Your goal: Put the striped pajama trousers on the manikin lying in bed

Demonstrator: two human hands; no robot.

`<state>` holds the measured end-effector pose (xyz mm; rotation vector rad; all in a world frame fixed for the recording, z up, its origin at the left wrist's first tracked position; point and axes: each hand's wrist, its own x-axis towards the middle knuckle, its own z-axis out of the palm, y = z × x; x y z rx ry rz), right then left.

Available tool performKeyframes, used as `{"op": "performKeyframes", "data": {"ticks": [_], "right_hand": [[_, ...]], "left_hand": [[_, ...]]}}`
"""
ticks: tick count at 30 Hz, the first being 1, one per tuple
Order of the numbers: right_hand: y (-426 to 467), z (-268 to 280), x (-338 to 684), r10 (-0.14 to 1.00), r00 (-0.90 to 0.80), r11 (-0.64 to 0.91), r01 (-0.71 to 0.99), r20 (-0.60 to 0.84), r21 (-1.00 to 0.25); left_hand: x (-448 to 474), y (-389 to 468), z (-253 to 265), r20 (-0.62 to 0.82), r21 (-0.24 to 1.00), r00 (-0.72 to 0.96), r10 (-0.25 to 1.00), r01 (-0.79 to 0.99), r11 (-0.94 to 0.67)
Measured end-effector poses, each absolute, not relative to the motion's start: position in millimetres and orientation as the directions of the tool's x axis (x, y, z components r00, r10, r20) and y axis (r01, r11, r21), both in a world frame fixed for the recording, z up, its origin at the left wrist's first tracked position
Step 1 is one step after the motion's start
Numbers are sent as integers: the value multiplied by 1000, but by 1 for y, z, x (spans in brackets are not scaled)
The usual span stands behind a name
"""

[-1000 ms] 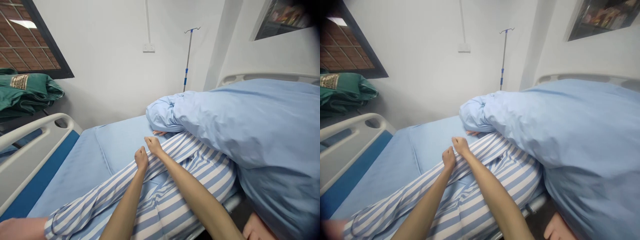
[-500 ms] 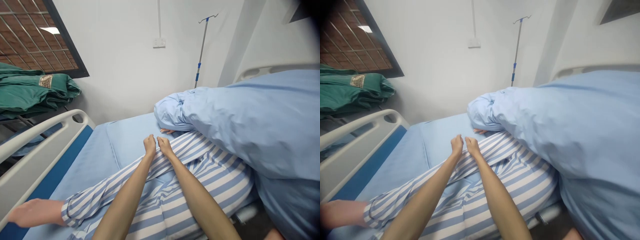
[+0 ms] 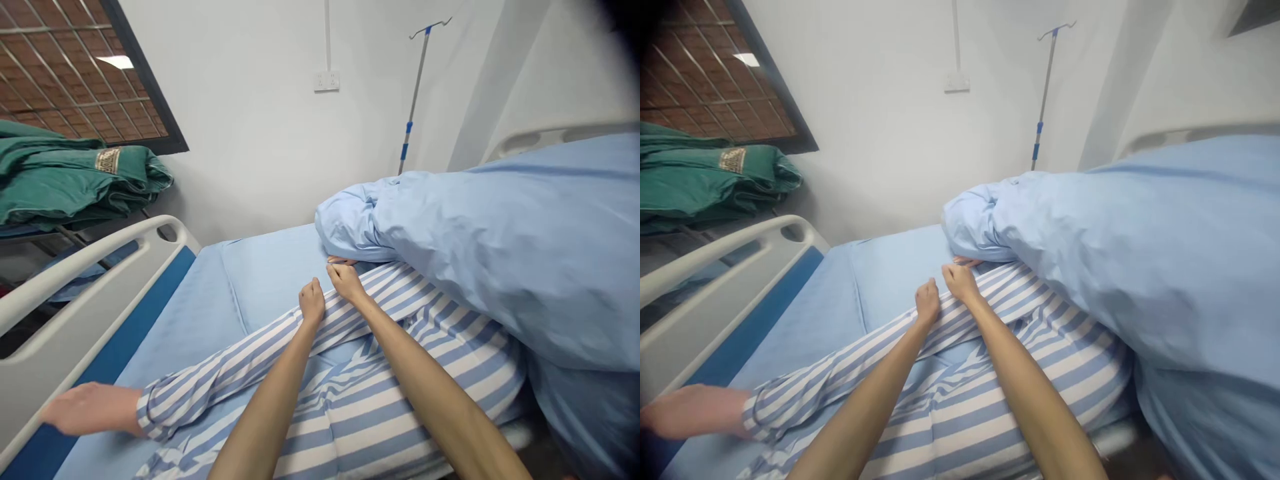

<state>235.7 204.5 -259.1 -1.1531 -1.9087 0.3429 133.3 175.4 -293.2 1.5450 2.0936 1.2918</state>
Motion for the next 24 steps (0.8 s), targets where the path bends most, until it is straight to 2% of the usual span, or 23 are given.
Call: {"op": "performKeyframes", "data": {"ticks": [5, 10, 13, 15, 19, 24], "right_hand": [[207, -282, 244, 864, -154, 466, 607, 480, -643], [210, -284, 245, 867, -118, 462, 549, 483, -696], [209, -282, 247, 875, -87, 452, 496, 476, -741], [209, -283, 247, 883, -61, 436, 471, 465, -767], [210, -283, 247, 890, -33, 420, 449, 455, -789], [221, -262, 256, 880, -52, 443, 450, 473, -775]], "left_hand": [[136, 177, -294, 267, 802, -414, 870, 596, 38], [161, 198, -278, 218, 914, -461, 860, 405, -15], [179, 206, -274, 165, 946, -510, 844, 324, 11], [185, 205, -277, 162, 936, -532, 831, 350, 41], [187, 197, -286, 262, 877, -466, 845, 480, -8], [189, 193, -285, 263, 842, -437, 860, 539, 16]]}}
